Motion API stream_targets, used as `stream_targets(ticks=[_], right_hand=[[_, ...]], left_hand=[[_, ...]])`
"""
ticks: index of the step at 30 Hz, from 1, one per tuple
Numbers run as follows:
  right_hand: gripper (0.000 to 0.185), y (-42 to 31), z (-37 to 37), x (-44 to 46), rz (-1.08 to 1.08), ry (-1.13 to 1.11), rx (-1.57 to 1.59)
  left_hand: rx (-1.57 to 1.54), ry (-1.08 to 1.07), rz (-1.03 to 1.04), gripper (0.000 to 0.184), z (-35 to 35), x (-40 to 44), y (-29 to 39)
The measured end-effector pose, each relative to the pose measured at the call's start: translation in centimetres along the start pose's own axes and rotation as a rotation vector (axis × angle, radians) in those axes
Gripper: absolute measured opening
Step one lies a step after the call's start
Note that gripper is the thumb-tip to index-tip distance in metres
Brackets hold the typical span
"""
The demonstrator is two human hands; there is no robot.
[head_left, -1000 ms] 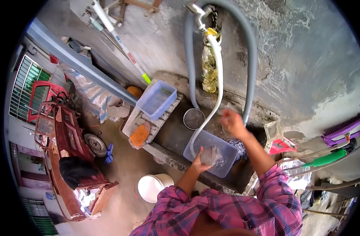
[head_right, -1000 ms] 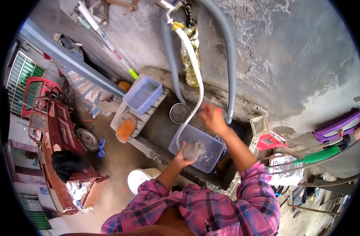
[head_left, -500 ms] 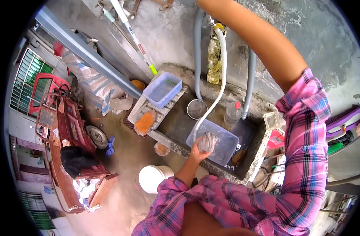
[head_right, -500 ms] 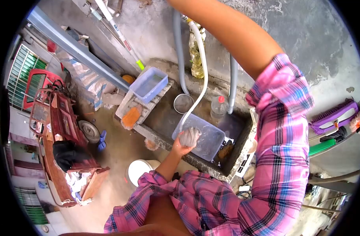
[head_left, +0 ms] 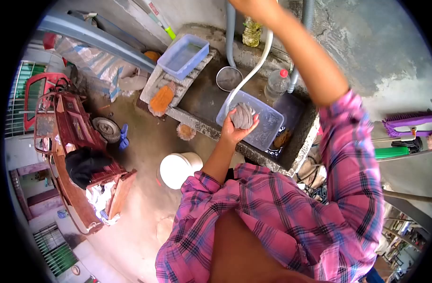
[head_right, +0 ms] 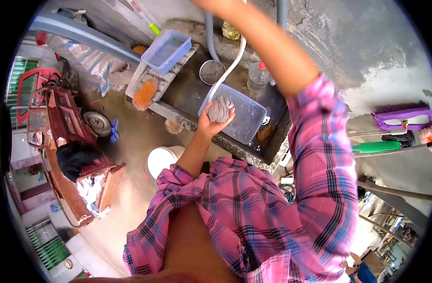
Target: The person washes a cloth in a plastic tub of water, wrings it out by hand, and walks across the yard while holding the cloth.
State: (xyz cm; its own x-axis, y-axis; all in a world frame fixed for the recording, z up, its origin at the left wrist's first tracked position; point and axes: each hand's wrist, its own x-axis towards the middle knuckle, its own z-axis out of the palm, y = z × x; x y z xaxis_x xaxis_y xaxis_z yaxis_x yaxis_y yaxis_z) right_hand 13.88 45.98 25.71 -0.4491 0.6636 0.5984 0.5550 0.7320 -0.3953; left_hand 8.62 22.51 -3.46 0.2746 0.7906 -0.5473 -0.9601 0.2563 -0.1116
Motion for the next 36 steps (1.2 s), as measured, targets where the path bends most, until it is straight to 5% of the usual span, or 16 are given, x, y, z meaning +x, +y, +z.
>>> stream_targets(ticks=[1, 2, 4, 6, 7, 10, 13, 16, 19, 22, 25, 28, 34, 36], right_hand=[[0.051, 4.3, 3.7, -3.1, 0.259, -0.454, 0.263], [0.073, 6.3, 7.4, -9.5, 0.246, -0.156, 0.378], [0.085, 10.8, 14.1, -20.1, 0.882, -0.571, 0.735], [0.086, 12.3, 19.0, -29.8, 1.353, -0.619, 1.551], [0.085, 10.9, 18.3, -32.6, 1.455, -0.631, 1.765], [0.077, 8.6, 18.4, -35.6, 1.234, -0.331, 2.371], [0.074, 6.7, 15.2, -32.8, 1.023, -0.203, 2.411], [0.052, 11.1, 16.9, -34.4, 1.041, -0.345, 2.249], [0.023, 12.3, 16.5, -33.3, 1.130, -0.531, 1.836], [0.016, 9.7, 14.1, -29.8, 1.211, -0.646, 1.261], [0.012, 10.2, 17.8, -32.3, 1.062, -0.565, 1.173], [0.012, 11.2, 20.5, -34.8, 0.939, -0.654, 0.632], [0.013, 10.5, 17.6, -35.7, 1.663, -0.672, 1.514], [0.015, 10.6, 16.6, -36.3, 1.636, -0.624, 1.602]], left_hand=[[-0.102, -0.041, -0.056, 0.045, 0.0, 0.2, 0.3], [-0.208, -0.082, -0.108, 0.045, -0.2, 0.2, 0.5], [-0.296, -0.161, -0.166, 0.044, 0.2, -0.1, 0.2], [-0.348, -0.228, -0.259, 0.046, 2.1, -0.6, -0.6], [-0.377, -0.255, -0.305, 0.046, 2.2, -0.6, -1.1], [-0.188, -0.256, -0.144, 0.051, 0.9, 0.3, -2.8], [-0.183, -0.236, -0.228, 0.049, 0.3, 0.3, -3.6], [-0.092, -0.170, -0.284, 0.049, -0.3, 0.5, -3.2], [0.536, -0.196, -0.237, 0.047, -1.5, 1.8, -2.0], [1.089, 0.116, -0.142, 0.048, -1.3, 2.7, -1.8], [1.758, -0.097, 0.373, 0.055, -3.9, 5.0, -1.3], [2.240, 0.454, 0.297, 0.064, -3.7, 4.5, -2.5], [2.252, 0.174, 0.380, 0.071, -4.7, 2.8, -1.7], [2.030, -0.029, 0.550, 0.076, -5.9, 3.0, -1.5]])
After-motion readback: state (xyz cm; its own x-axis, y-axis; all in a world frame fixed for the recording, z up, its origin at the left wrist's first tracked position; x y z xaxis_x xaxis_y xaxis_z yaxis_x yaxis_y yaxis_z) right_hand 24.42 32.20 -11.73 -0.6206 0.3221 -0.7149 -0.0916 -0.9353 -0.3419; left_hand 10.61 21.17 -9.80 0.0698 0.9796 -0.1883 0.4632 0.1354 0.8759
